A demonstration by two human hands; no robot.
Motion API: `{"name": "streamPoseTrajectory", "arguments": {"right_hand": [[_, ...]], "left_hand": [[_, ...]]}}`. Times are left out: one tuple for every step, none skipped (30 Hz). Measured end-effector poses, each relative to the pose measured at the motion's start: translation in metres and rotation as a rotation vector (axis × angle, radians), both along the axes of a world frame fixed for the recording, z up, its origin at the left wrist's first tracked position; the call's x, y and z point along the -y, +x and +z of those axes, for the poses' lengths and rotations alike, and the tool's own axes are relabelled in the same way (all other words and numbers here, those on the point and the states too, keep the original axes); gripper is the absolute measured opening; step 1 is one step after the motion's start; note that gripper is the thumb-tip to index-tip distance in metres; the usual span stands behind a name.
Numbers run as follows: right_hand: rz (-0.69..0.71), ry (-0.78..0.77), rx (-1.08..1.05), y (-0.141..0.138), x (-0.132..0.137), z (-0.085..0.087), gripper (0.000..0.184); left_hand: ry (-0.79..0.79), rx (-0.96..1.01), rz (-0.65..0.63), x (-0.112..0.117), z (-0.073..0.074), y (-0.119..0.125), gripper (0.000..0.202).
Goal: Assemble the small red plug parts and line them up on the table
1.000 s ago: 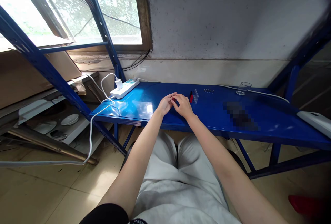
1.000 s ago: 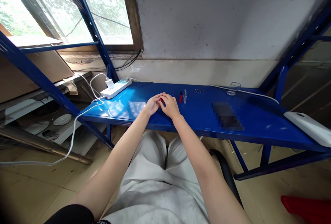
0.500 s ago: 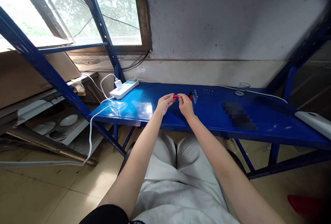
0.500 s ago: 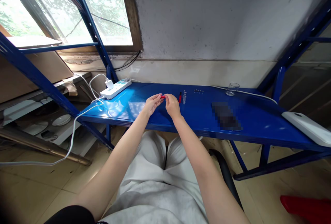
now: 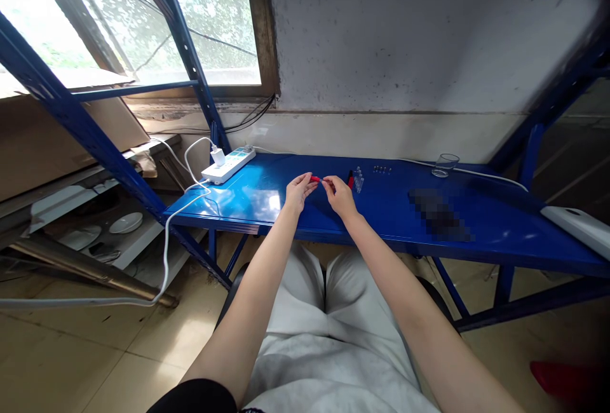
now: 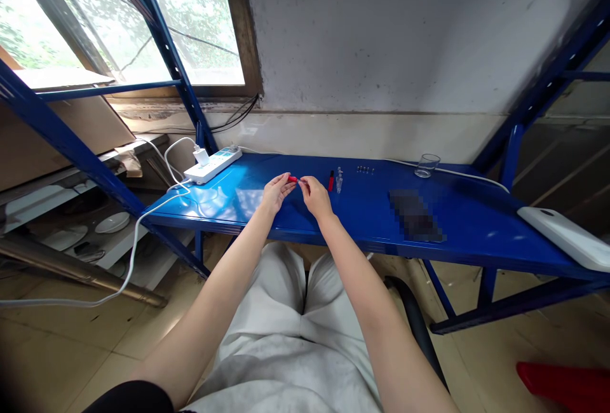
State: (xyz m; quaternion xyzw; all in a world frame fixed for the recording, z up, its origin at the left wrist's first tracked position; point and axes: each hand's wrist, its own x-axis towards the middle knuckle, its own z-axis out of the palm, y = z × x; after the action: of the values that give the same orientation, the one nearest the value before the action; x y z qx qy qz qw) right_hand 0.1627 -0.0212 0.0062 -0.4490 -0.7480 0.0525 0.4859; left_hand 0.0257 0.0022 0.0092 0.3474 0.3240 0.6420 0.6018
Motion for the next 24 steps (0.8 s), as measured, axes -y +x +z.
{"name": "streamPoseTrajectory", "arguments": {"right_hand": [[-0.004, -0.007, 0.012, 0.0002, -0.0003, -0.0005, 0.035], [-0.011, -0.014, 0.026, 0.0004, -0.0004, -0.0010, 0.034], [-0.019, -0.021, 0.039, 0.0006, -0.0003, -0.0013, 0.032], [-0.028, -0.025, 0.051, 0.0007, -0.0001, -0.0014, 0.031], [-0.040, -0.027, 0.060, 0.0007, 0.0003, -0.0013, 0.030], [-0.051, -0.029, 0.069, 0.0007, 0.0008, -0.0011, 0.029], [-0.062, -0.030, 0.077, 0.0005, 0.0013, -0.0008, 0.029], [-0.073, -0.032, 0.084, 0.0004, 0.0017, -0.0005, 0.029], [-0.084, -0.036, 0.090, 0.0002, 0.0019, -0.0003, 0.029], [-0.095, -0.041, 0.097, 0.0000, 0.0019, -0.0003, 0.030], [-0.104, -0.047, 0.103, 0.0000, 0.0016, -0.0004, 0.030], [-0.112, -0.052, 0.110, -0.0001, 0.0012, -0.0007, 0.031], [-0.119, -0.056, 0.117, 0.0000, 0.0006, -0.0011, 0.031], [-0.122, -0.059, 0.126, 0.0001, 0.0000, -0.0015, 0.031], [-0.124, -0.060, 0.134, 0.0002, -0.0005, -0.0019, 0.031], [-0.125, -0.060, 0.143, 0.0004, -0.0008, -0.0022, 0.032], [-0.125, -0.062, 0.154, 0.0005, -0.0010, -0.0024, 0.032], [-0.125, -0.063, 0.163, 0.0006, -0.0009, -0.0025, 0.033], [-0.124, -0.064, 0.172, 0.0006, -0.0008, -0.0024, 0.034], [-0.122, -0.063, 0.178, 0.0006, -0.0007, -0.0024, 0.034], [-0.121, -0.061, 0.182, 0.0006, -0.0008, -0.0024, 0.035], [-0.120, -0.059, 0.185, 0.0006, -0.0010, -0.0025, 0.035], [-0.122, -0.059, 0.186, 0.0006, -0.0015, -0.0028, 0.035], [-0.126, -0.061, 0.188, 0.0006, -0.0023, -0.0032, 0.034]], "left_hand": [[-0.001, 0.002, 0.001, 0.0000, 0.0000, -0.0001, 0.024], [-0.002, 0.004, 0.000, 0.0000, 0.0000, -0.0002, 0.024], [-0.002, 0.008, -0.003, -0.0001, -0.0001, -0.0002, 0.025], [0.000, 0.013, -0.009, -0.0003, -0.0003, -0.0001, 0.025], [0.004, 0.018, -0.020, -0.0005, -0.0007, 0.0002, 0.025], [0.010, 0.021, -0.034, -0.0008, -0.0010, 0.0006, 0.025], [0.016, 0.019, -0.051, -0.0012, -0.0015, 0.0012, 0.025], [0.022, 0.011, -0.068, -0.0016, -0.0019, 0.0018, 0.025], [0.027, -0.003, -0.083, -0.0019, -0.0023, 0.0025, 0.024], [0.030, -0.022, -0.097, -0.0023, -0.0027, 0.0032, 0.024], [0.033, -0.042, -0.105, -0.0025, -0.0030, 0.0039, 0.024], [0.035, -0.061, -0.108, -0.0026, -0.0032, 0.0044, 0.024], [0.037, -0.078, -0.106, -0.0027, -0.0034, 0.0048, 0.023], [0.039, -0.093, -0.100, -0.0028, -0.0036, 0.0050, 0.023], [0.041, -0.106, -0.091, -0.0029, -0.0038, 0.0051, 0.023], [0.045, -0.119, -0.080, -0.0030, -0.0041, 0.0052, 0.023], [0.050, -0.130, -0.069, -0.0032, -0.0044, 0.0052, 0.024], [0.057, -0.139, -0.057, -0.0035, -0.0049, 0.0052, 0.024], [0.065, -0.145, -0.043, -0.0039, -0.0054, 0.0052, 0.024], [0.071, -0.148, -0.028, -0.0045, -0.0061, 0.0052, 0.024], [0.075, -0.151, -0.011, -0.0052, -0.0069, 0.0052, 0.023], [0.077, -0.156, 0.006, -0.0059, -0.0077, 0.0050, 0.023], [0.079, -0.163, 0.025, -0.0066, -0.0085, 0.0048, 0.023], [0.082, -0.173, 0.047, -0.0073, -0.0092, 0.0044, 0.024]]}}
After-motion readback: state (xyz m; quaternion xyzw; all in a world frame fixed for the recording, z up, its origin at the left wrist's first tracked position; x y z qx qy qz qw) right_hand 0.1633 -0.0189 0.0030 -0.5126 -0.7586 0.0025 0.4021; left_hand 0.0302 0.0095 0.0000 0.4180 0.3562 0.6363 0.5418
